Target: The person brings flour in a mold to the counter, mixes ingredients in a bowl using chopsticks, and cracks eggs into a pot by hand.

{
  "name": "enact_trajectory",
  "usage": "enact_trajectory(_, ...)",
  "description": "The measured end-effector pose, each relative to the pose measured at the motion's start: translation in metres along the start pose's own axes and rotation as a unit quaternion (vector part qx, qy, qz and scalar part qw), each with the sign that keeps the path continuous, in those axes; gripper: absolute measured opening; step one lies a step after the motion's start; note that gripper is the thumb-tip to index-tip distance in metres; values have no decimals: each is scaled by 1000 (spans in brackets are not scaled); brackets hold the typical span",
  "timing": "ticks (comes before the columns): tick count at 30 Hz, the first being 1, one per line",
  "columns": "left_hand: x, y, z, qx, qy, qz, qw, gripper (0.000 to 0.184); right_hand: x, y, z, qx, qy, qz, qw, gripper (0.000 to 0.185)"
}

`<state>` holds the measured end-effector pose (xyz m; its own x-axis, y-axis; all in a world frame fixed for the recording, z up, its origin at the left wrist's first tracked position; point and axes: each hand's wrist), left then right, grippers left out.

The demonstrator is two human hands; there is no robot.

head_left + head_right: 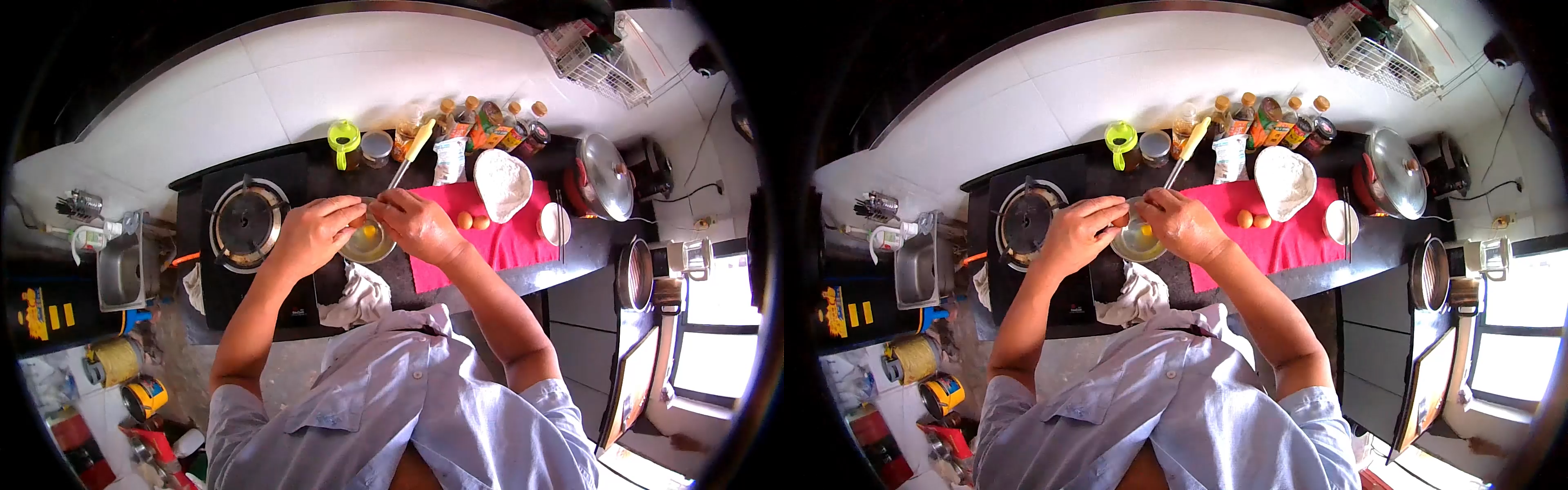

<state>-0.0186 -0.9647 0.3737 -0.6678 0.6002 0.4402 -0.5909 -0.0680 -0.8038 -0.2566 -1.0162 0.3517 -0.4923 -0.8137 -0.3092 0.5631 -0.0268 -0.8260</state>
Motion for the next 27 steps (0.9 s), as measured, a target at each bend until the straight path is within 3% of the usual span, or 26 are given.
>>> enact_trajectory(11,15,-17,16,20,39,6,999,40,-8,-14,6,23,-2,24,999,31)
enact_trajectory(14,6,-6,11,46,18,-11,999,40,-10,0,1,40,43,74,996,36)
enact_trajectory(15,-5,9,2,46,-83,-135,986,38,-7,13,-5,47,86,107,989,37)
enact_trajectory(17,-34,56,-23,43,-274,-365,889,36,3,50,-22,64,166,172,969,39)
enact_trajectory(18,-38,72,-33,53,-320,-385,864,35,6,64,-30,59,276,314,906,39)
enact_trajectory(20,-42,105,-54,83,-388,-508,764,38,7,83,-48,42,464,560,685,38)
enact_trajectory(21,-34,107,-56,104,-412,-577,697,38,0,79,-48,71,495,576,647,39)
enact_trajectory(22,-24,112,-57,122,-434,-641,621,38,-4,75,-51,63,492,581,645,39)
enact_trajectory(27,1,130,-49,124,-377,-752,526,38,-13,64,-66,35,475,583,659,41)
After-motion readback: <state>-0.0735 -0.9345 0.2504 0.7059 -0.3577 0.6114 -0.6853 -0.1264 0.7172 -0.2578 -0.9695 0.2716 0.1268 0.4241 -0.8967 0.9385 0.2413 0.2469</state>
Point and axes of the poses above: each hand's wrist, its own z-axis towards the middle knuckle, its own y-axis out of the palm, x = y × z, and after that the axes turned 4 degrees about y, right-handed
